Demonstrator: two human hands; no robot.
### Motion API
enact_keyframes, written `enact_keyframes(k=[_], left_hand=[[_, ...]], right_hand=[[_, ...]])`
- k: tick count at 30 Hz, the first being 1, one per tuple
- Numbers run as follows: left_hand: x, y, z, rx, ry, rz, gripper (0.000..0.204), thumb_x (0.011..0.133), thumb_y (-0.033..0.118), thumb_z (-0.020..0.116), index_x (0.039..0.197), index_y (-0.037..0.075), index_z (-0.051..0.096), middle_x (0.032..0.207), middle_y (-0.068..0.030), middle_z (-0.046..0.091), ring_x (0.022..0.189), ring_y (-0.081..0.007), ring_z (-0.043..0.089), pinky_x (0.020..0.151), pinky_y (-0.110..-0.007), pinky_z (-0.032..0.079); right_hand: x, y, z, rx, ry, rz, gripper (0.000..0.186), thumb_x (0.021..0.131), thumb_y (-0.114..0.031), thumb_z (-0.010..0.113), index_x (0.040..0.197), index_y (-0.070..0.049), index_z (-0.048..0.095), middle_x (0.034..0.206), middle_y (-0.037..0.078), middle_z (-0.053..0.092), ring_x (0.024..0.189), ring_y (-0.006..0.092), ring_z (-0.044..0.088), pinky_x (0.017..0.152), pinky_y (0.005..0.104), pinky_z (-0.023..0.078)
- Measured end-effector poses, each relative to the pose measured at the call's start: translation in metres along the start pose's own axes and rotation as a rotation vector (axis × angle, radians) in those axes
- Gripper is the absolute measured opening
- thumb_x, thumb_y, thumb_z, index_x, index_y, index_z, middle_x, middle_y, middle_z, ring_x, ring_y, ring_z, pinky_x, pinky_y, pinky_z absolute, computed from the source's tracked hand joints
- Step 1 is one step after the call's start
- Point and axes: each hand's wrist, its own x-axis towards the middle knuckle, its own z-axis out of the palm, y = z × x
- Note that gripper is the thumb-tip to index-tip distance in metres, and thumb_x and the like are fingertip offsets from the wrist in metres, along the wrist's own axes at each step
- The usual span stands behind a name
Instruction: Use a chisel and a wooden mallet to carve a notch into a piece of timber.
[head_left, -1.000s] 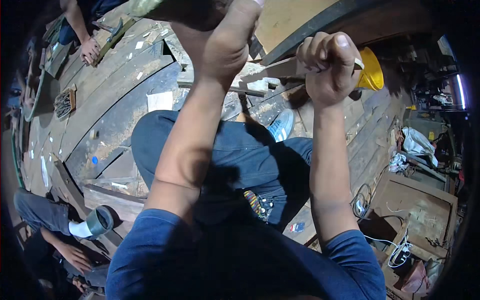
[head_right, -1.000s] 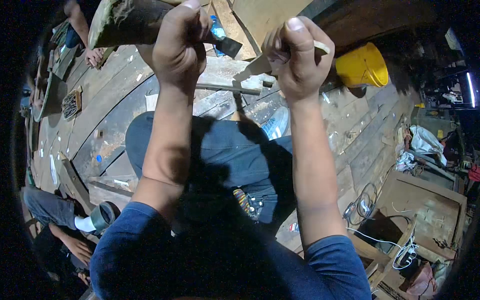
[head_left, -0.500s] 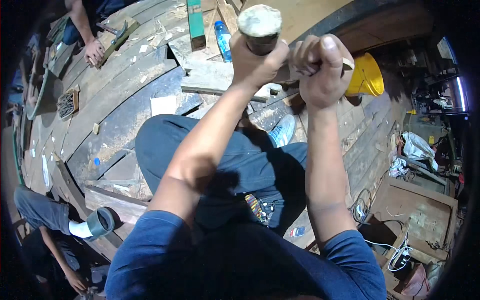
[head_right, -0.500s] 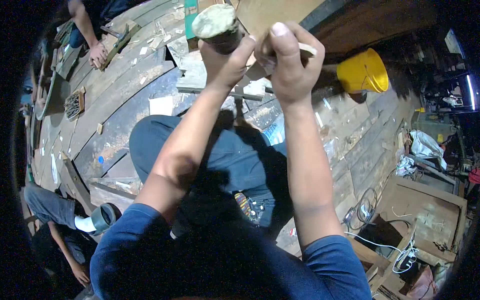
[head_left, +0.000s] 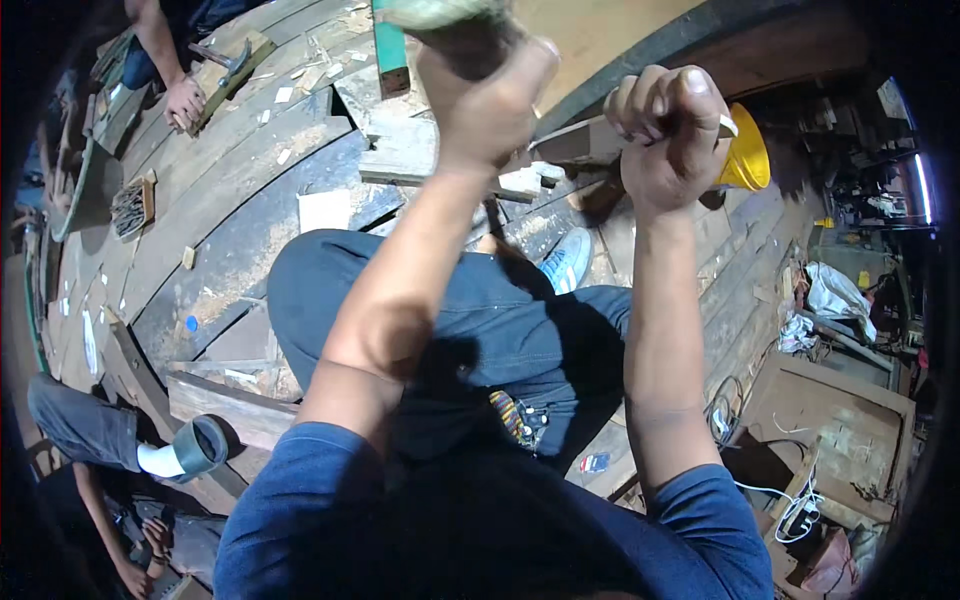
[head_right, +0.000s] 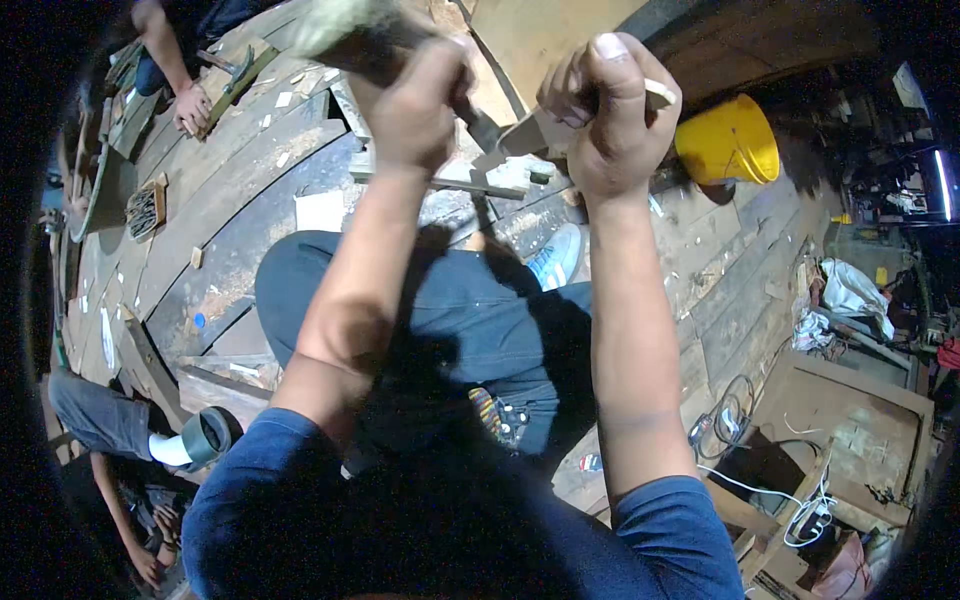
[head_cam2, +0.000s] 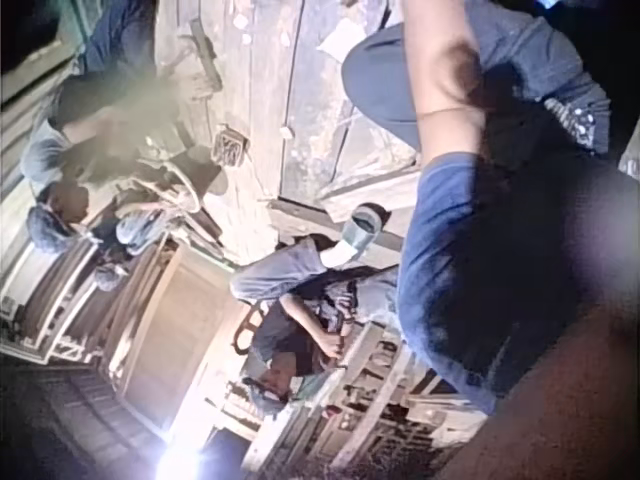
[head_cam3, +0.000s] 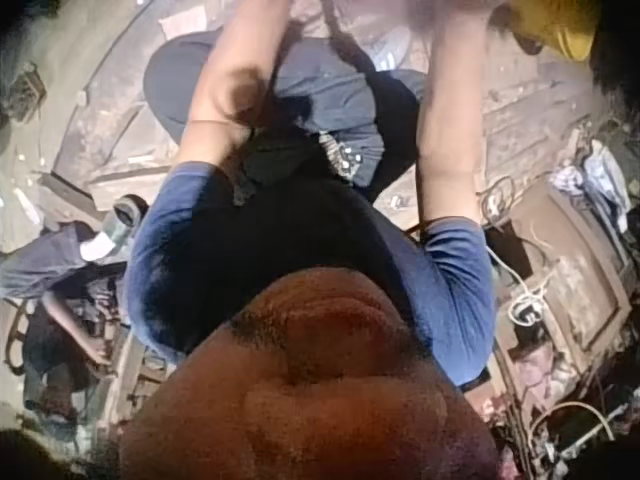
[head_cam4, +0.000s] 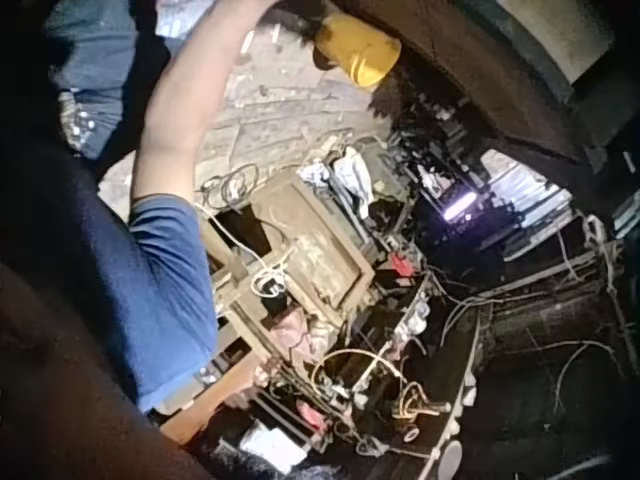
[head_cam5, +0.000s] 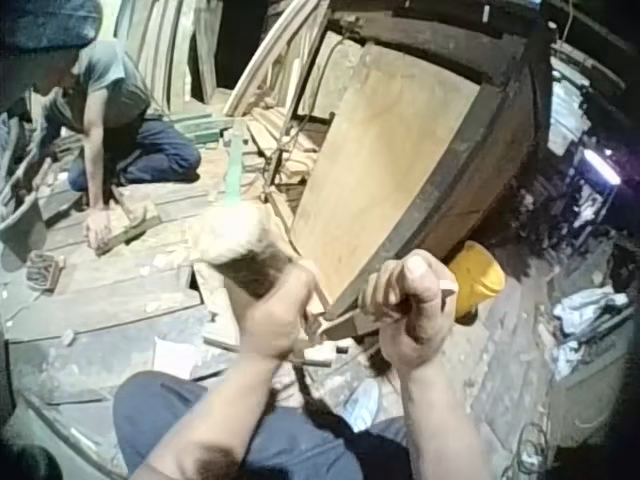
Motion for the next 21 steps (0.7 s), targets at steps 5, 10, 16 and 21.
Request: enact_keyframes(k=[5, 10, 16, 21], left_hand=[[-0.01, -0.017, -0.008, 0.139, -0.138, 0.065, 0.008, 0.085, 0.0, 0.057, 0.091, 0.005, 0.059, 0.075, -0.0025, 0.057, 0.071, -0.0117, 0.057, 0.066, -0.028, 0.048], [-0.005, -0.006, 0.007, -0.108, 0.014, -0.048, 0.011, 0.074, 0.004, 0.067, 0.081, 0.002, 0.059, 0.073, -0.0002, 0.059, 0.065, -0.0088, 0.056, 0.06, -0.025, 0.045], [-0.007, 0.007, 0.009, -0.042, 0.032, -0.076, 0.014, 0.07, 0.009, 0.07, 0.077, 0.003, 0.059, 0.071, 0.0012, 0.059, 0.065, -0.0085, 0.055, 0.062, -0.025, 0.045], [-0.007, -0.015, -0.004, -0.105, -0.062, -0.087, 0.01, 0.071, 0.005, 0.07, 0.074, 0.004, 0.061, 0.069, 0.0022, 0.058, 0.062, -0.0086, 0.056, 0.059, -0.025, 0.045]], right_hand=[[-0.004, -0.001, 0.013, 0.02, -0.001, 0.01, 0.034, 0.093, -0.027, 0.043, 0.068, -0.005, 0.041, 0.053, 0.002, 0.031, 0.048, 0.0128, 0.029, 0.049, 0.0286, 0.029], [-0.004, 0.003, -0.003, -0.005, 0.036, -0.013, 0.034, 0.094, -0.026, 0.041, 0.068, -0.005, 0.041, 0.053, 0.001, 0.032, 0.048, 0.0119, 0.029, 0.049, 0.0292, 0.03], [-0.005, 0.0, 0.005, 0.102, 0.026, -0.03, 0.033, 0.093, -0.023, 0.046, 0.066, -0.003, 0.043, 0.054, 0.003, 0.037, 0.047, 0.0116, 0.034, 0.047, 0.0268, 0.03], [-0.004, -0.001, 0.005, 0.02, 0.046, 0.005, 0.033, 0.093, -0.025, 0.042, 0.068, -0.005, 0.04, 0.053, 0.002, 0.031, 0.048, 0.0116, 0.029, 0.049, 0.0285, 0.029]])
